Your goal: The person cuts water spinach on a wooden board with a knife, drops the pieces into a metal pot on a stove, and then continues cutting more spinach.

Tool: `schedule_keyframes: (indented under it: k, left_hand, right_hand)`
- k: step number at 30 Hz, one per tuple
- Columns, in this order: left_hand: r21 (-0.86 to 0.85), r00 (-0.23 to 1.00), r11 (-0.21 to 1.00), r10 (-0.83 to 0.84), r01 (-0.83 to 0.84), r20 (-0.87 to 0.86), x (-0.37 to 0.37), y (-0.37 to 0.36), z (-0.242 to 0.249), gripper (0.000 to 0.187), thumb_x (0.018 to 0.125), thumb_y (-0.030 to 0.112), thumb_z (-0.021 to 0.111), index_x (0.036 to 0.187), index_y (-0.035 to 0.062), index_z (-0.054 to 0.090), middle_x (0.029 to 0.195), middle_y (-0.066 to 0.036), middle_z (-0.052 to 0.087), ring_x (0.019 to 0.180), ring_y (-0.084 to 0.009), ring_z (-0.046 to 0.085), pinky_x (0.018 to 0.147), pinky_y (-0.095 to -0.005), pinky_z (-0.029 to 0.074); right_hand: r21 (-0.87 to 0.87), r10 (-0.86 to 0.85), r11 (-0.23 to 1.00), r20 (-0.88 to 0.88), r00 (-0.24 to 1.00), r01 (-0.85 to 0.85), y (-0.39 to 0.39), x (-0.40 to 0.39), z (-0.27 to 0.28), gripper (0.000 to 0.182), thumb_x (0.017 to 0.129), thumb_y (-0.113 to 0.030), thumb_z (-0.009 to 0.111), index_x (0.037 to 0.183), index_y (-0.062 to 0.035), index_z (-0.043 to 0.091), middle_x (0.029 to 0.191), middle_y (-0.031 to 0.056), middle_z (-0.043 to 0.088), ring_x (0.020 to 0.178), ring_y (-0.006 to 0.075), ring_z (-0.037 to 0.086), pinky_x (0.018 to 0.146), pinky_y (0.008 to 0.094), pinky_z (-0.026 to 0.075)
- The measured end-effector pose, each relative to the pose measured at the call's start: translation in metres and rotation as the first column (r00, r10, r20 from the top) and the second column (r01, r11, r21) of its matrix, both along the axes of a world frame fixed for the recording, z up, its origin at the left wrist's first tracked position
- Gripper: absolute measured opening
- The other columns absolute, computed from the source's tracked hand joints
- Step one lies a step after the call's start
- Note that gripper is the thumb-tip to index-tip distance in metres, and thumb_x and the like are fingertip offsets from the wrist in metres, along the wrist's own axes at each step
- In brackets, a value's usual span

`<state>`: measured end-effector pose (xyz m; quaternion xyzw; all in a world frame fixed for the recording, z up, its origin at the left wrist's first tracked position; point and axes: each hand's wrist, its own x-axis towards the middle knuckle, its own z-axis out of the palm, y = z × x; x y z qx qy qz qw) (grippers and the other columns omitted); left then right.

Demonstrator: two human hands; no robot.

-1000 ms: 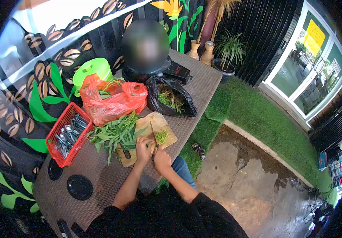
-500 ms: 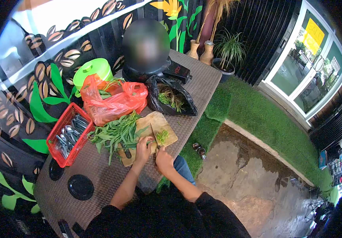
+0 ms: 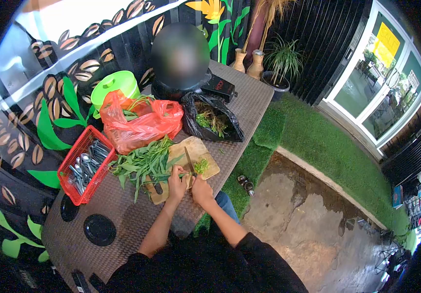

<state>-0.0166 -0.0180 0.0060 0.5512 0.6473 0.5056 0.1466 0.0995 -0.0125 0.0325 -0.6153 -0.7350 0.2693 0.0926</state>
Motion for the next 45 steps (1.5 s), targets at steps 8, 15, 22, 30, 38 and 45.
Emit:
schedule_keyframes:
  k: [8, 15, 22, 30, 38, 45]
  left_hand:
    - [0.024, 0.999, 1.000, -0.007, 0.006, 0.052, -0.001, -0.001, 0.005, 0.026, 0.076, -0.006, 0.061, 0.095, 0.0020, 0.045, 0.084, -0.016, 0.058, 0.086, -0.0327, 0.062, 0.068, -0.0401, 0.046]
    - [-0.017, 0.988, 0.999, -0.041, 0.039, -0.147, -0.002, -0.009, 0.002, 0.013, 0.080, 0.002, 0.060, 0.092, -0.0003, 0.066, 0.093, -0.013, 0.062, 0.094, -0.0307, 0.055, 0.080, -0.0406, 0.047]
    - [0.003, 0.959, 0.999, -0.048, 0.051, -0.278, -0.005, -0.015, 0.017, 0.015, 0.080, 0.005, 0.062, 0.092, 0.0011, 0.070, 0.093, -0.013, 0.063, 0.092, -0.0307, 0.054, 0.093, -0.0431, 0.039]
    - [0.019, 0.970, 0.998, -0.061, 0.068, -0.235, -0.008, 0.008, 0.005, 0.011, 0.075, 0.002, 0.066, 0.085, 0.0018, 0.070, 0.083, -0.013, 0.063, 0.087, -0.0302, 0.053, 0.087, -0.0407, 0.041]
    - [0.074, 0.975, 0.995, -0.045, 0.063, -0.219, -0.005, 0.007, 0.005, 0.010, 0.072, 0.002, 0.065, 0.080, -0.0025, 0.068, 0.084, -0.013, 0.063, 0.088, -0.0300, 0.053, 0.079, -0.0397, 0.044]
    - [0.065, 0.981, 0.997, -0.031, 0.045, -0.191, -0.002, 0.003, 0.007, 0.011, 0.075, 0.003, 0.063, 0.082, -0.0034, 0.068, 0.085, -0.014, 0.062, 0.089, -0.0302, 0.052, 0.081, -0.0393, 0.043]
  right_hand:
    - [0.081, -0.010, 0.997, 0.080, 0.997, 0.004, -0.008, -0.007, -0.010, 0.033, 0.095, -0.032, 0.039, 0.103, 0.0006, 0.042, 0.074, 0.0238, 0.064, 0.070, 0.0399, 0.065, 0.061, 0.0488, 0.053]
    - [0.064, 0.009, 0.998, 0.009, 1.000, -0.010, -0.003, 0.013, -0.001, 0.034, 0.097, -0.032, 0.036, 0.101, 0.0013, 0.042, 0.072, 0.0269, 0.062, 0.070, 0.0445, 0.062, 0.062, 0.0526, 0.050]
    - [0.069, 0.024, 0.997, -0.007, 1.000, -0.024, 0.003, 0.016, -0.002, 0.035, 0.097, -0.032, 0.035, 0.100, 0.0021, 0.043, 0.074, 0.0270, 0.062, 0.071, 0.0459, 0.062, 0.064, 0.0531, 0.050]
    - [0.100, 0.065, 0.993, 0.046, 0.997, -0.070, 0.013, 0.024, 0.010, 0.036, 0.097, -0.032, 0.037, 0.098, 0.0022, 0.045, 0.074, 0.0259, 0.063, 0.070, 0.0432, 0.063, 0.062, 0.0510, 0.051]
    - [0.045, -0.005, 0.999, 0.079, 0.997, 0.001, -0.013, 0.005, 0.009, 0.034, 0.096, -0.034, 0.039, 0.099, -0.0002, 0.045, 0.074, 0.0236, 0.064, 0.070, 0.0404, 0.065, 0.061, 0.0486, 0.053]
    - [0.149, 0.081, 0.986, -0.010, 0.997, -0.078, 0.012, 0.009, 0.002, 0.036, 0.095, -0.033, 0.040, 0.098, 0.0024, 0.047, 0.070, 0.0221, 0.064, 0.068, 0.0402, 0.065, 0.060, 0.0492, 0.053]
